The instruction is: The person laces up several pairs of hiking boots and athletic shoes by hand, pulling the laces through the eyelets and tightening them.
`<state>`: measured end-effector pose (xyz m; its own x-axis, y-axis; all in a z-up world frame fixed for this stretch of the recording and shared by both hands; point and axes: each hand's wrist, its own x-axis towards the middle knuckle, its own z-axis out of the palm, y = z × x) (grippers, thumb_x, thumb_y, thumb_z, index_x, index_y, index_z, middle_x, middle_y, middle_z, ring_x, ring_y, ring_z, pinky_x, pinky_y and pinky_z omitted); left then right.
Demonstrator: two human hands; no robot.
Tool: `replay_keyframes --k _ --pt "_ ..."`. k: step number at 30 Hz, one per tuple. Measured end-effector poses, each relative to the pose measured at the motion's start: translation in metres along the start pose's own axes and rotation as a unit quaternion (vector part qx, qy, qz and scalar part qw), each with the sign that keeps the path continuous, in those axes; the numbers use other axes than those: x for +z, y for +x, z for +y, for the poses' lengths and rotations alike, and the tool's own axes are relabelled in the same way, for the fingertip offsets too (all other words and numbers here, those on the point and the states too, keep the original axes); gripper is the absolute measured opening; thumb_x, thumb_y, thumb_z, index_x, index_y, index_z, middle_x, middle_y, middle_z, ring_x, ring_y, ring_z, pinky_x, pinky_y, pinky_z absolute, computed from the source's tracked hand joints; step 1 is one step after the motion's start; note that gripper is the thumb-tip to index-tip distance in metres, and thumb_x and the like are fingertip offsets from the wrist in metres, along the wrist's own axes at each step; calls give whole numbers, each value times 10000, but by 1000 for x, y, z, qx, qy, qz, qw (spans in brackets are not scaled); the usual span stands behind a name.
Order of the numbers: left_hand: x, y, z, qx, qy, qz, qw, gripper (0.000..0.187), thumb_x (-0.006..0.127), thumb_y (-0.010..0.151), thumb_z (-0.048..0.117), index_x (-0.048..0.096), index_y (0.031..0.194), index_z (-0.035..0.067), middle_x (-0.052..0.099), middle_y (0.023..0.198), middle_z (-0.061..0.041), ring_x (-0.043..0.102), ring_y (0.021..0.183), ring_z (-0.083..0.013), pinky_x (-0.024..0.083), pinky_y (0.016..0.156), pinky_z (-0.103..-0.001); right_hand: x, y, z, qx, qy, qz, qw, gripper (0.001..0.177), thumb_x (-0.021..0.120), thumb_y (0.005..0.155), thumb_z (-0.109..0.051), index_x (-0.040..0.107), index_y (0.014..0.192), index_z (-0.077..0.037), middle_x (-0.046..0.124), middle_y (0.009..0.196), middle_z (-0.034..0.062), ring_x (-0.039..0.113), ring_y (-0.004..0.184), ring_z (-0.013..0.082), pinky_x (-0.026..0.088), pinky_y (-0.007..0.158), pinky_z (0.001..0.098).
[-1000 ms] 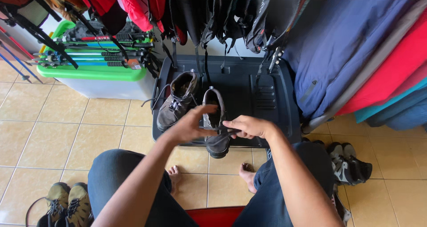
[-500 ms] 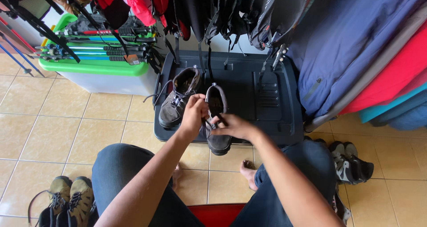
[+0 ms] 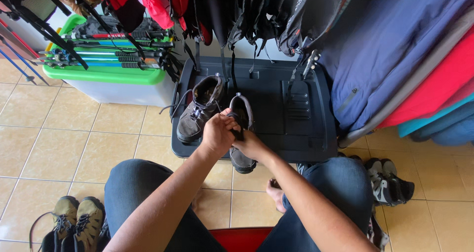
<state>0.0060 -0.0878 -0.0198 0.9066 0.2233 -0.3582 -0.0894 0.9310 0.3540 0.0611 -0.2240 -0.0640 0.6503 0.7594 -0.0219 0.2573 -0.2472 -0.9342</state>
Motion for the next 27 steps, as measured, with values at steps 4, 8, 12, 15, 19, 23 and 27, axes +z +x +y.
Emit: replay_keyframes --k 4,8,12,15,19,23,27 --pt "2 9 14 36 86 13 996 308 574 890 91 628 1193 110 311 801 66 378 669 -105 451 738 -322 -28 -6 -29 -9 46 -37 998 441 721 1071 -329 724 674 -137 626 691 24 594 721 184 447 788 311" --pt "-22 26 15 0 283 71 956 235 660 914 113 685 1146 99 605 816 -71 697 717 -206 601 741 -362 -67 -12 -56 132 39 -80 987 193 705 1022 -199 709 870 -79 547 587 19 464 494 137 403 446 288" --pt "-8 11 18 -47 367 82 926 247 719 894 160 733 1140 141 797 933 -125 825 835 -257 622 703 -341 -102 -20 -66 148 124 -71 978 145 750 1043 -196 696 985 -75 419 573 -44 348 388 24 300 322 179" --pt "-8 32 12 -34 355 53 933 328 738 879 106 696 1203 135 807 1025 -179 826 799 -279 646 658 -316 -116 -20 -78 137 78 -36 987 208 724 1065 -232 704 963 -52 436 599 -42 382 408 14 301 343 167" --pt "37 29 16 16 345 24 938 345 766 897 14 675 1229 28 806 1003 -209 820 856 -279 671 777 -325 -125 -28 -94 157 101 -19 982 337 675 1101 -324 665 956 -20 388 590 -14 362 415 26 298 335 157" --pt "55 40 13 92 503 34 858 365 642 940 190 683 1301 155 783 1075 -175 755 1085 -332 588 1027 -440 -139 -26 -80 192 118 28 974 518 609 1120 -477 680 921 -5 352 571 -39 321 369 16 303 285 183" --pt "-9 83 -28 356 913 4 198 369 575 939 175 726 1251 49 770 1040 -152 579 1243 -292 320 1243 -560 -157 -27 -61 225 130 128 957 665 641 1083 -597 743 857 20 372 548 -16 337 360 37 304 279 209"
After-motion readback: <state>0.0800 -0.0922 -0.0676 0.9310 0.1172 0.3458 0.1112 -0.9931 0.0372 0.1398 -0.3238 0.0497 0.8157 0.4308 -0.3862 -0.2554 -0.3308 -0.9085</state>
